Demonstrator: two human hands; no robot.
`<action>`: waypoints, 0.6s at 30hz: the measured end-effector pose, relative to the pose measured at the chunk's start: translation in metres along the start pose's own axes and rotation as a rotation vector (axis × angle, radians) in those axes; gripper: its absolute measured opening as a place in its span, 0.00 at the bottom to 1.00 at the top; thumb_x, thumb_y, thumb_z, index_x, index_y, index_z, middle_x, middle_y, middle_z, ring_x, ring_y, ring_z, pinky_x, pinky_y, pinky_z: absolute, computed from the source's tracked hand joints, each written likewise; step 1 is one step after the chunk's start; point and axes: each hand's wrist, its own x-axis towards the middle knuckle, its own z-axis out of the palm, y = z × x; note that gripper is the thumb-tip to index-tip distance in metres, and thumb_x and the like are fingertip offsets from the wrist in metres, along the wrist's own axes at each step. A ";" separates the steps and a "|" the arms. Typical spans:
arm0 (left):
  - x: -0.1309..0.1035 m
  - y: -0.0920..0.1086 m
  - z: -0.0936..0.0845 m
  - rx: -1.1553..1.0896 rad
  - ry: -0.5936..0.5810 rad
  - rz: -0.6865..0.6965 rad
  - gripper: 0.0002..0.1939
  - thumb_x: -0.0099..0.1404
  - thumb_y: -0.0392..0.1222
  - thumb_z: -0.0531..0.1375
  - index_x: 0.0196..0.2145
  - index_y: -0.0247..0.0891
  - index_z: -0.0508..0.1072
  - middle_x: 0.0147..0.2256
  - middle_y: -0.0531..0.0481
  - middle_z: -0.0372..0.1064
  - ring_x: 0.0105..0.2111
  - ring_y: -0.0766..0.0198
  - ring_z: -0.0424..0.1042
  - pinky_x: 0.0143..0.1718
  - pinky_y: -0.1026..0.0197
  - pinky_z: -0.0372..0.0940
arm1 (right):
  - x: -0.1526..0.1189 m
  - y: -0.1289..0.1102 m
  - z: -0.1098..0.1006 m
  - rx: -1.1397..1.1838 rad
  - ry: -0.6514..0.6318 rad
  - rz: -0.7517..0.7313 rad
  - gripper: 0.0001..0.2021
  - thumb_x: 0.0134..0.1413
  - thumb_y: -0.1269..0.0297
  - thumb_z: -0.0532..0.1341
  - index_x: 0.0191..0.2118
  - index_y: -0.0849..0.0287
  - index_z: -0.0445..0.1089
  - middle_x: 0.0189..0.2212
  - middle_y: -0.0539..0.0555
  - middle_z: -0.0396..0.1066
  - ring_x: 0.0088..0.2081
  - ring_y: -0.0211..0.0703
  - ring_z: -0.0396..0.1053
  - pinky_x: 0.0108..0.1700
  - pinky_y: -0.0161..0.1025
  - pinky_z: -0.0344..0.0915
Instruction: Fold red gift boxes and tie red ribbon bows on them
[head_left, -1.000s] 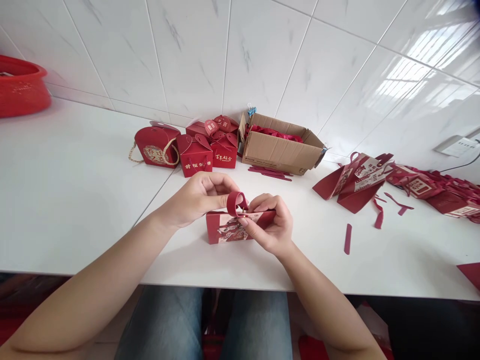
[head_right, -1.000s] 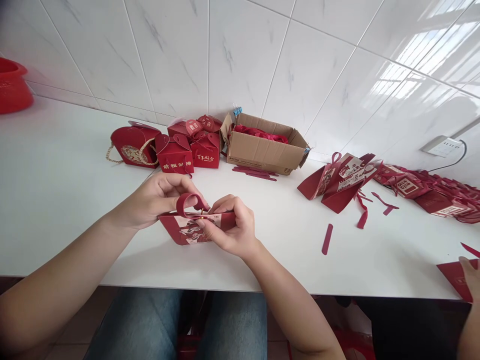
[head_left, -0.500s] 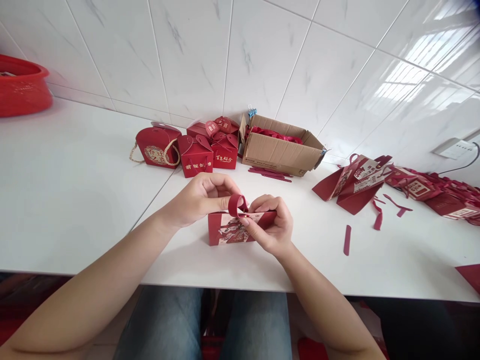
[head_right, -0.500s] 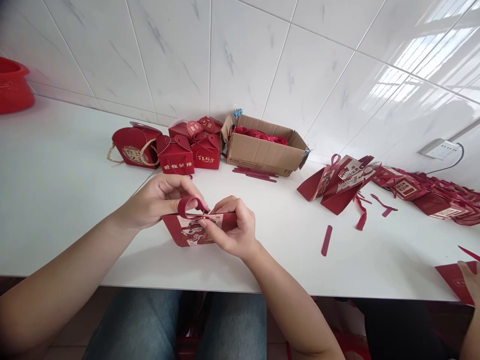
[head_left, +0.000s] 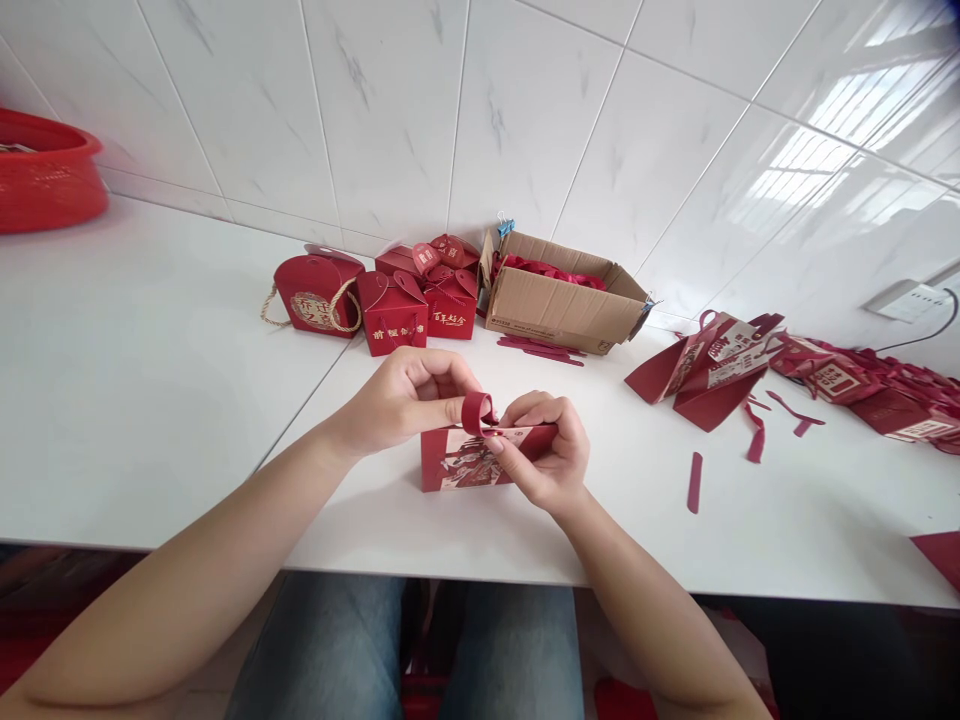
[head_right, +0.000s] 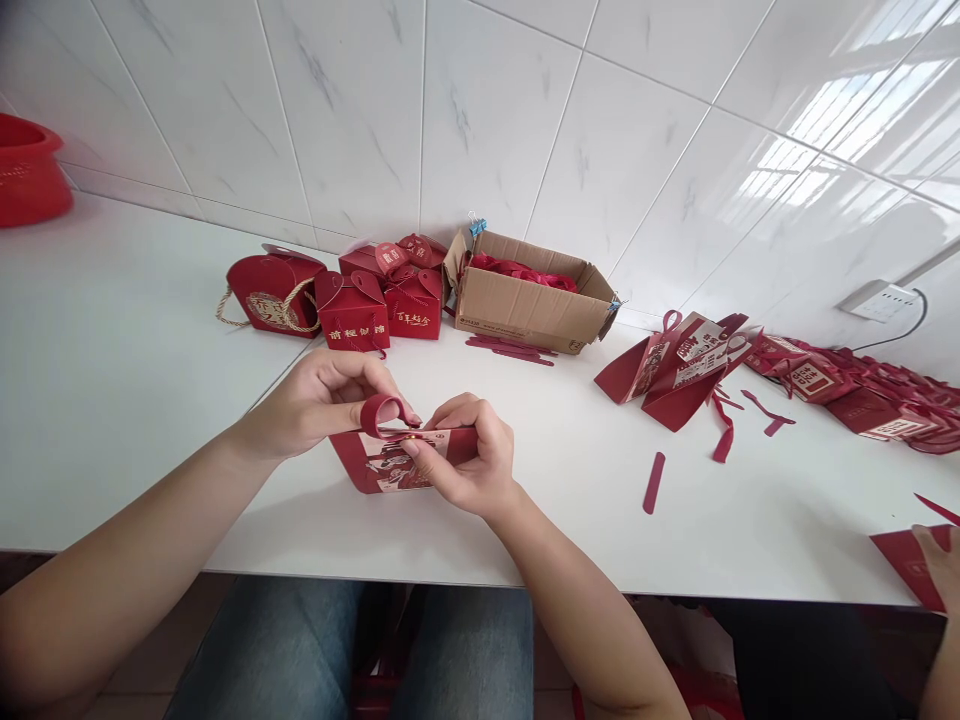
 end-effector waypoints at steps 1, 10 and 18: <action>0.000 0.000 0.000 -0.005 -0.001 0.008 0.07 0.57 0.39 0.68 0.28 0.33 0.76 0.27 0.48 0.76 0.26 0.67 0.74 0.27 0.68 0.70 | 0.000 0.000 0.000 -0.001 0.001 -0.001 0.12 0.49 0.69 0.65 0.33 0.54 0.58 0.26 0.49 0.67 0.27 0.38 0.68 0.29 0.38 0.67; 0.001 -0.003 -0.001 0.032 -0.074 0.029 0.08 0.59 0.42 0.66 0.29 0.33 0.76 0.31 0.44 0.77 0.30 0.63 0.75 0.30 0.65 0.71 | -0.001 0.000 -0.001 -0.023 -0.006 -0.017 0.12 0.50 0.67 0.64 0.34 0.54 0.57 0.27 0.50 0.68 0.27 0.38 0.67 0.28 0.38 0.67; 0.000 -0.006 -0.007 0.077 -0.198 0.116 0.08 0.63 0.42 0.61 0.31 0.33 0.76 0.35 0.42 0.74 0.35 0.59 0.75 0.35 0.60 0.71 | 0.002 0.003 -0.006 -0.093 0.036 -0.120 0.12 0.51 0.69 0.65 0.35 0.54 0.59 0.28 0.50 0.68 0.28 0.39 0.69 0.28 0.39 0.69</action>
